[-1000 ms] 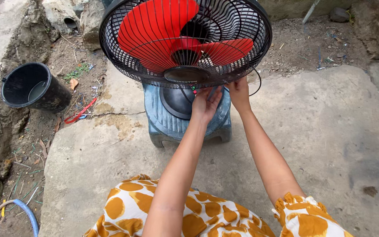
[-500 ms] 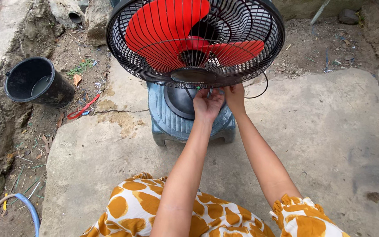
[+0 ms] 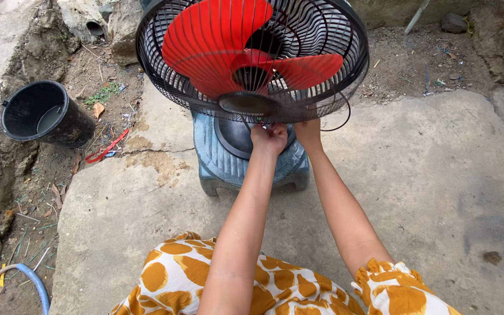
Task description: The person disassembles an electric fan by removing the front grille, then unscrewing and removing the fan blades and the rear grille.
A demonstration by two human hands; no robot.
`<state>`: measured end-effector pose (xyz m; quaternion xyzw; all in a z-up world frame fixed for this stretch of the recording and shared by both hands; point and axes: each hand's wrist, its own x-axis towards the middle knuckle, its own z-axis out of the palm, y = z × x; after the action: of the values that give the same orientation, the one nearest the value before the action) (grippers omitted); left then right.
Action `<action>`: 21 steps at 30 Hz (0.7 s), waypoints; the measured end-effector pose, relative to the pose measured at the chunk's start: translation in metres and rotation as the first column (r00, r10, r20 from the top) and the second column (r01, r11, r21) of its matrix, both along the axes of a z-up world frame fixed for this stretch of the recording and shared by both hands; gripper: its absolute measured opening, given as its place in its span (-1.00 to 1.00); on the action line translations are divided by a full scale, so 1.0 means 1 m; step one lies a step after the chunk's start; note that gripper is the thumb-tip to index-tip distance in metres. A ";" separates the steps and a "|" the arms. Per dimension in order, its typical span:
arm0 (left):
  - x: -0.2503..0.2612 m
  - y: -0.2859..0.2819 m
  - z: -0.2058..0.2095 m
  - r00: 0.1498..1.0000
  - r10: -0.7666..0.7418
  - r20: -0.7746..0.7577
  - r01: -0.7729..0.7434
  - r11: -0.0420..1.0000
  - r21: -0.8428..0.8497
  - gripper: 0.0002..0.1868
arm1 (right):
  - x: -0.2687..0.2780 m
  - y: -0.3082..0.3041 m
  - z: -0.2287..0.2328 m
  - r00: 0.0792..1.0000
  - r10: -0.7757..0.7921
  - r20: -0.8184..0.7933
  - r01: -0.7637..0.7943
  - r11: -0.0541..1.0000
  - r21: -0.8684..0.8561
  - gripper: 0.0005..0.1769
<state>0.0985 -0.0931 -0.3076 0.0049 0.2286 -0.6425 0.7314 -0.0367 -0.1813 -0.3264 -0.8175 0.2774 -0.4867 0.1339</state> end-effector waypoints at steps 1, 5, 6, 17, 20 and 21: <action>-0.004 0.003 0.003 1.000 -0.006 0.011 0.006 0.999 -0.033 -0.63 | -0.002 -0.012 0.000 0.997 -0.043 -0.065 0.031 0.983 -0.181 -0.65; -0.021 0.034 0.019 0.998 0.012 0.066 -0.004 0.993 -0.120 -0.68 | -0.002 -0.025 -0.006 0.963 0.189 0.192 -0.221 0.963 0.158 -0.46; -0.025 0.040 0.023 0.997 0.025 0.077 -0.015 0.991 -0.131 -0.69 | 0.000 -0.027 -0.005 0.894 0.265 0.360 -0.378 0.879 0.292 -0.51; 0.014 0.022 -0.018 0.950 -0.064 0.305 0.064 0.998 0.009 -0.76 | -0.020 -0.013 0.042 0.989 0.026 -0.143 -0.087 0.897 -0.434 -0.73; 0.038 0.026 -0.020 0.808 -0.015 0.589 -0.113 0.977 0.180 -0.85 | -0.021 0.003 0.048 0.942 0.222 0.253 -0.306 0.876 0.372 -0.79; 0.048 0.035 -0.015 0.752 0.001 0.659 -0.185 0.960 0.210 -0.85 | -0.017 0.007 0.048 0.915 0.191 0.355 -0.353 0.807 0.473 -0.79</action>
<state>0.1462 -0.0579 -0.3224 0.3137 0.0419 -0.5266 0.7890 -0.0540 -0.1741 -0.2781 -0.6997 0.2563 -0.4815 0.4614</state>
